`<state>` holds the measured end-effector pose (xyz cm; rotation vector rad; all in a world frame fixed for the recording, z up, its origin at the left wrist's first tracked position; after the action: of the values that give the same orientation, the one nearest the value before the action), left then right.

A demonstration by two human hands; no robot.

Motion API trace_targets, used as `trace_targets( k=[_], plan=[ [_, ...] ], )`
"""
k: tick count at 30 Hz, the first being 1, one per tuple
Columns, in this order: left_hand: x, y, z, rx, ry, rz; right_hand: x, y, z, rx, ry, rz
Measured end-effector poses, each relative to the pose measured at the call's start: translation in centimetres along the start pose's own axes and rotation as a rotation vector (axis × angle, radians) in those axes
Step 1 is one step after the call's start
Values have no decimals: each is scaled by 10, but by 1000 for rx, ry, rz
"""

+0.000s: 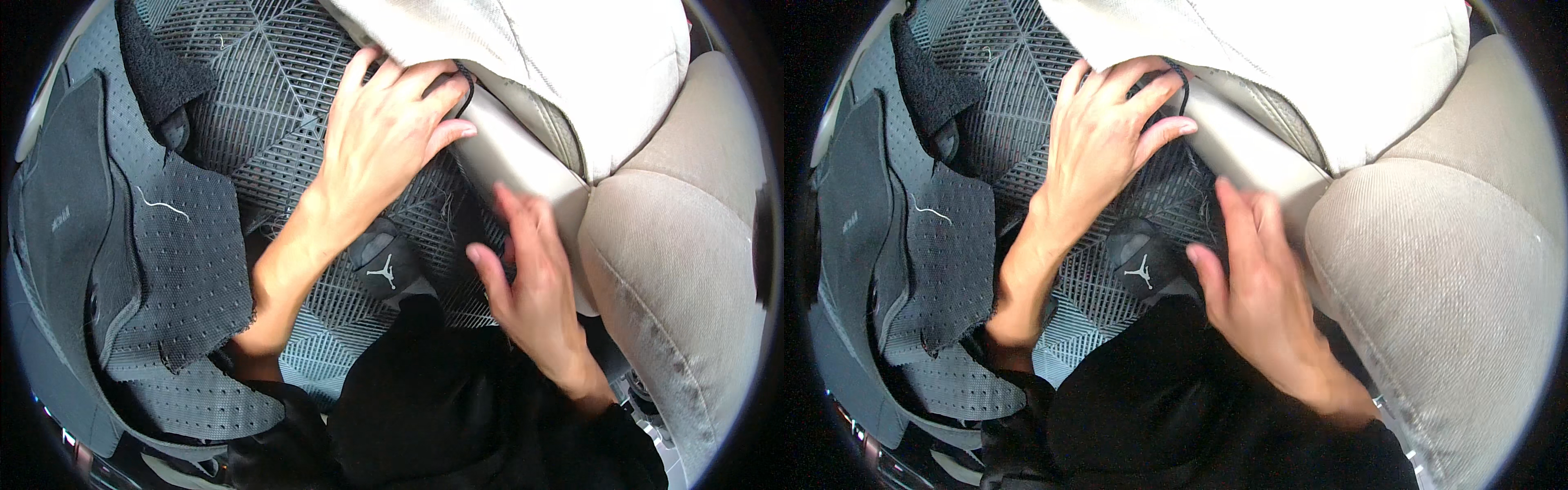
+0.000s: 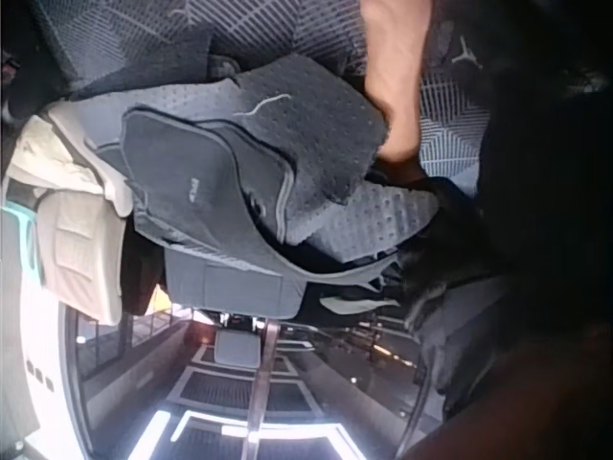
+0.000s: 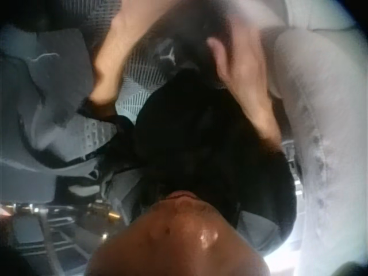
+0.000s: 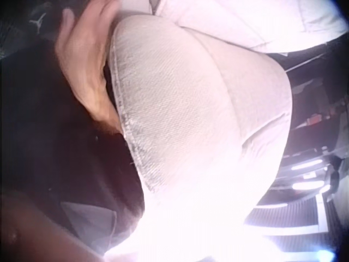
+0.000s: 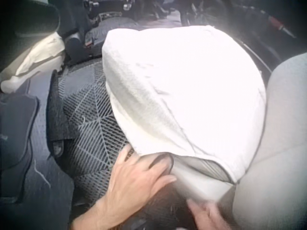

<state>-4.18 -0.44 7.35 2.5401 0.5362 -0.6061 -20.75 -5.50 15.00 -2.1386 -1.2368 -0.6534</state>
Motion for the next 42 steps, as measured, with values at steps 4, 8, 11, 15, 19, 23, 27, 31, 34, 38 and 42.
trace_targets(
  k=[4,8,11,15,19,23,27,31,34,38,42],
  plan=[
    [-3,10,-6,56,59,42,14,27,4,-115,-198,-226],
    [-5,15,-7,46,97,103,0,47,14,-266,-99,-169],
    [-1,14,-6,75,63,120,-6,52,27,-298,-73,-93],
    [2,14,-4,91,16,147,-2,69,21,-228,-459,-87],
    [4,13,-3,71,4,150,-6,79,22,-215,-845,-183],
    [2,7,-10,56,-42,133,-4,88,31,-284,-1066,-262],
    [13,-3,-7,80,-166,90,-8,96,33,-243,-1020,-157],
    [14,-1,-10,75,-260,110,-6,101,20,-238,-955,-168],
    [9,4,-12,127,-284,110,-5,103,17,-231,-957,-139],
    [-12,8,-15,140,-158,-16,8,80,14,-314,-430,-153],
    [-17,11,-18,311,-180,-124,25,-8,5,-118,78,-25]
  ],
)
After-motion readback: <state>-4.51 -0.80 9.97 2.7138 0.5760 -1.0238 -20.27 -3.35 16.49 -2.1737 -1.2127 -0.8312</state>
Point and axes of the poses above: each hand's wrist, its own y-axis towards the middle knuckle, its own z-axis out of the palm, x = y × z, the point moved 3 cm from there along y, towards the middle knuckle, and after that the axes turned 8 degrees about -z, right-handed, at the moved point
